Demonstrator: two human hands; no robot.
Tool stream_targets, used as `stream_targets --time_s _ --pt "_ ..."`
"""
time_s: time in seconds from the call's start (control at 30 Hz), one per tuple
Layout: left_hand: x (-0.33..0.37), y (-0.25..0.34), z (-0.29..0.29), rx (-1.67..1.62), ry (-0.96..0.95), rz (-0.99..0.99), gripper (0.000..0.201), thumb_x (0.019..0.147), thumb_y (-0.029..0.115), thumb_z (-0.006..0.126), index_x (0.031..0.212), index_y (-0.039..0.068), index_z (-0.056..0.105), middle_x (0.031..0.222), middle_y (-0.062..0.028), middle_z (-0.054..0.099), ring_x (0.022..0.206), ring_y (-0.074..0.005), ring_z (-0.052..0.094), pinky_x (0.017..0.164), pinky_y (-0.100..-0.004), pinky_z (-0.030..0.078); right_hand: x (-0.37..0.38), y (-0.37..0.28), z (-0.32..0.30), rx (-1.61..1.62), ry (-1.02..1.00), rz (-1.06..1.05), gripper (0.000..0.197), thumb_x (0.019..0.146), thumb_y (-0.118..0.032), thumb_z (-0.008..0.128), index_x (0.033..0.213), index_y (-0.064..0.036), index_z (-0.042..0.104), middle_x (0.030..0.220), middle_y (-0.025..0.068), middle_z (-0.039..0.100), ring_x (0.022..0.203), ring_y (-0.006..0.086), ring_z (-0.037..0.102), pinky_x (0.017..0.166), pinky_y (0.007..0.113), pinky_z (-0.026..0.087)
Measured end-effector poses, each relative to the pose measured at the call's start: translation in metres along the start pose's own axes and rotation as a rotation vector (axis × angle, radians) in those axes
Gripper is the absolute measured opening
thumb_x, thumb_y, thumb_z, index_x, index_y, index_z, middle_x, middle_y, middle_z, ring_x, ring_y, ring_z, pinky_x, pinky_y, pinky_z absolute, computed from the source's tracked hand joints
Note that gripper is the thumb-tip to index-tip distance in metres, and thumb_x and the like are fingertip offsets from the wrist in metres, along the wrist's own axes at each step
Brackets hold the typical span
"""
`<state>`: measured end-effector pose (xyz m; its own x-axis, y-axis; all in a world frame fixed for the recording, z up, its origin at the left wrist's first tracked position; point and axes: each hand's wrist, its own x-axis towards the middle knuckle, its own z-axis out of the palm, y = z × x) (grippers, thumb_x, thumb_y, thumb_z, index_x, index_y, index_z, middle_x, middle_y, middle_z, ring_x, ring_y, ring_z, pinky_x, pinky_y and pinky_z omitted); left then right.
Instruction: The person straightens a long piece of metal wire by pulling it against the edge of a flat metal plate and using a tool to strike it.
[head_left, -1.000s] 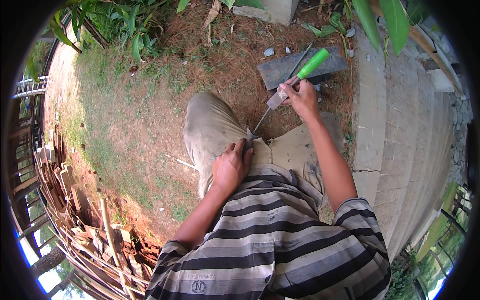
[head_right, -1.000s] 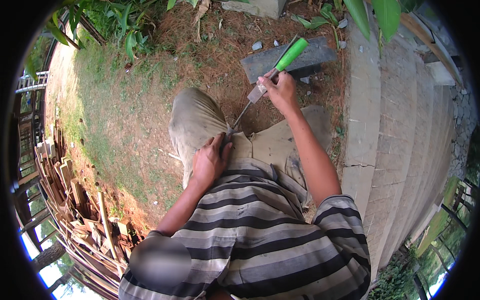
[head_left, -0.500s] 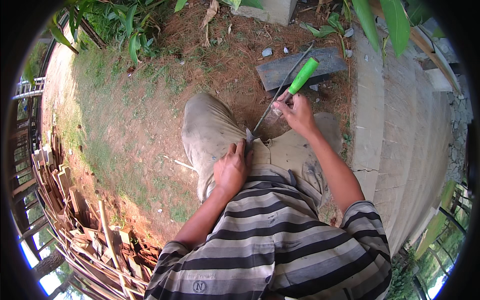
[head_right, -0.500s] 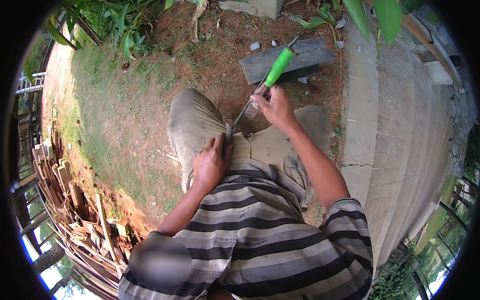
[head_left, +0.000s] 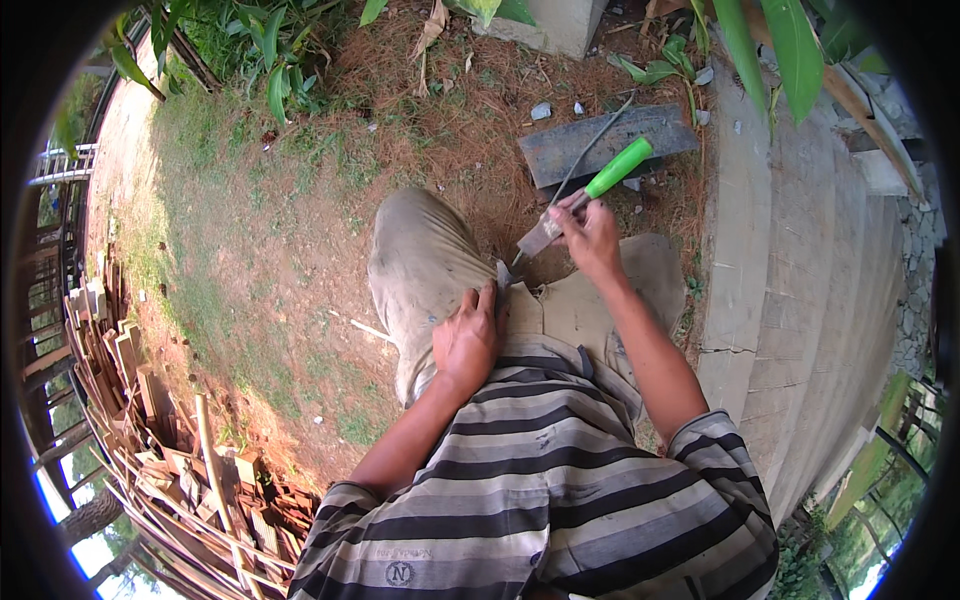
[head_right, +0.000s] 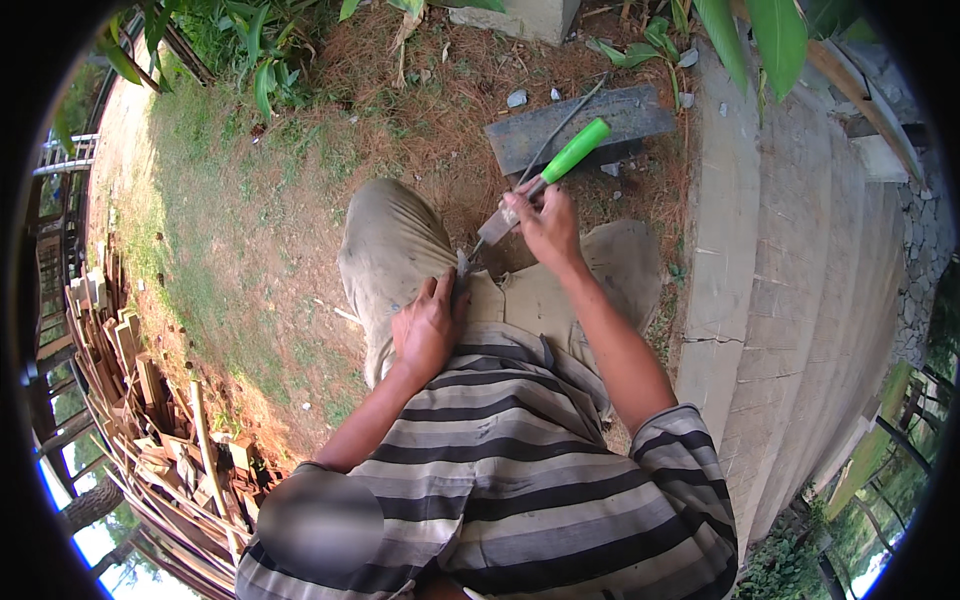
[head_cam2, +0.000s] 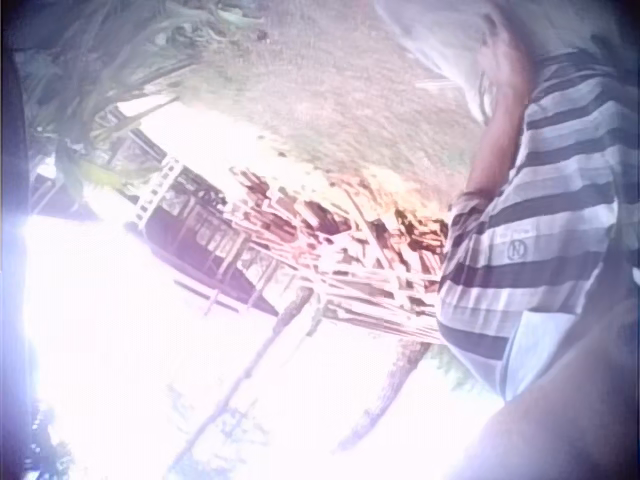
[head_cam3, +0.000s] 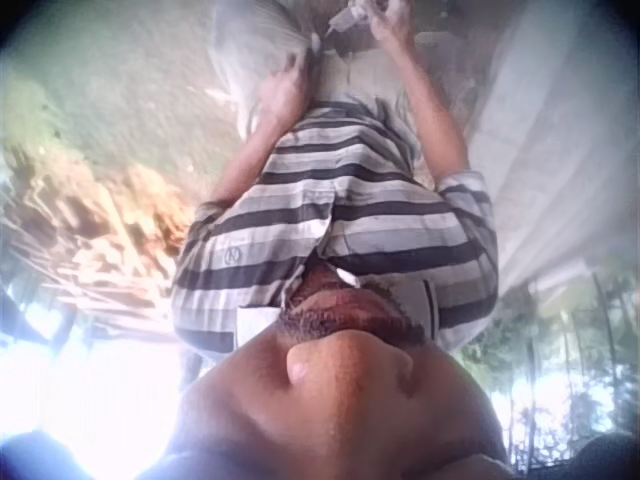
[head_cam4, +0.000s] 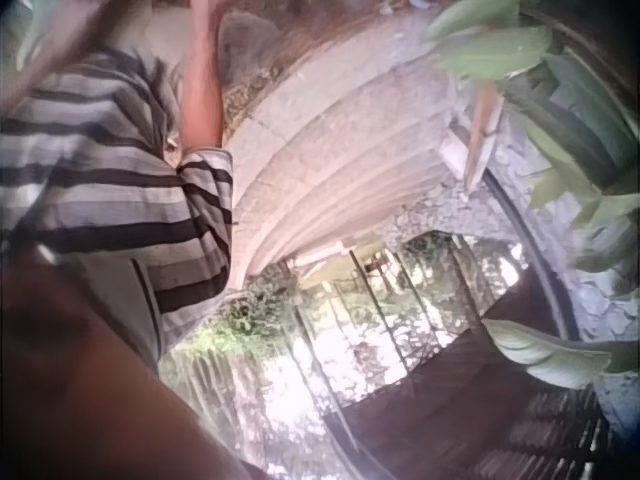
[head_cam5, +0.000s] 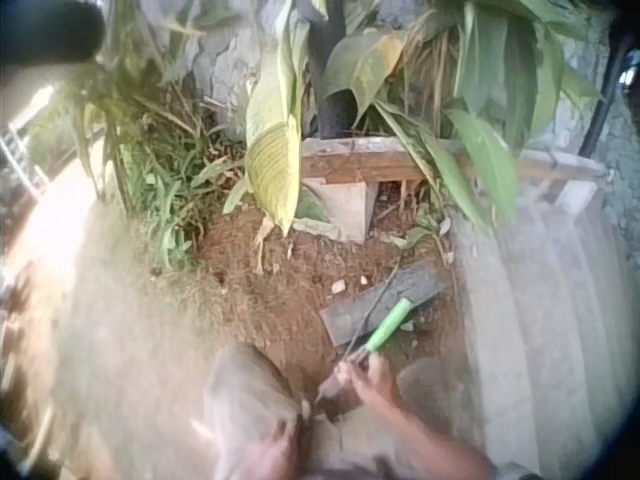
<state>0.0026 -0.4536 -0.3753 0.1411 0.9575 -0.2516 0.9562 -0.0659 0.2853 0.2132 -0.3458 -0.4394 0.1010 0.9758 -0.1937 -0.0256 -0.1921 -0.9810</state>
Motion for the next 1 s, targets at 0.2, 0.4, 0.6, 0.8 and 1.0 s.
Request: stream_targets --time_s 0.2,0.4,0.6,0.8,1.0 --pt "0.003 0.009 -0.010 -0.042 -0.020 -0.008 0.043 0.100 0.037 0.062 0.135 0.012 0.060 0.105 -0.0160 0.069 0.081 -0.0401 0.072 0.068 -0.0496 0.057 0.024 -0.008 -0.024 -0.123 0.162 -0.096 0.023 0.096 -0.017 0.075 0.103 0.0014 0.062 0.088 0.0111 0.072 0.075 0.0166 0.073 0.062 0.032 0.063" --pt "0.003 0.003 -0.013 -0.049 -0.056 -0.053 0.042 0.100 0.038 0.060 0.132 0.011 0.057 0.106 -0.0175 0.069 0.084 -0.0415 0.072 0.070 -0.0514 0.058 -0.027 0.006 0.005 0.034 -0.024 -0.100 0.025 0.096 -0.018 0.076 0.102 0.0011 0.061 0.086 0.0080 0.070 0.077 0.0144 0.070 0.067 0.030 0.056" --pt "0.010 -0.012 -0.022 -0.285 -0.062 -0.005 0.045 0.099 0.042 0.060 0.131 0.010 0.060 0.108 -0.0226 0.072 0.098 -0.0464 0.069 0.085 -0.0539 0.055 -0.008 0.014 -0.027 0.138 0.349 -0.011 0.020 0.101 -0.018 0.069 0.108 -0.0014 0.059 0.096 0.0097 0.069 0.083 0.0141 0.070 0.065 0.030 0.063" --pt "0.021 -0.022 -0.018 -0.108 -0.162 -0.004 0.050 0.104 0.046 0.052 0.129 0.003 0.054 0.087 -0.0298 0.070 0.087 -0.0489 0.069 0.076 -0.0558 0.055 -0.021 0.039 -0.038 0.138 0.525 0.044 0.015 0.102 -0.012 0.066 0.105 0.0005 0.058 0.094 0.0103 0.068 0.080 0.0147 0.068 0.066 0.033 0.065" --pt "0.024 -0.006 -0.023 0.059 -0.302 -0.021 0.049 0.105 0.046 0.051 0.128 0.003 0.052 0.083 -0.0297 0.070 0.079 -0.0461 0.071 0.068 -0.0545 0.056 -0.017 0.047 -0.043 0.060 0.512 0.006 0.017 0.102 -0.016 0.068 0.109 -0.0020 0.060 0.097 0.0080 0.068 0.082 0.0132 0.067 0.065 0.029 0.061"
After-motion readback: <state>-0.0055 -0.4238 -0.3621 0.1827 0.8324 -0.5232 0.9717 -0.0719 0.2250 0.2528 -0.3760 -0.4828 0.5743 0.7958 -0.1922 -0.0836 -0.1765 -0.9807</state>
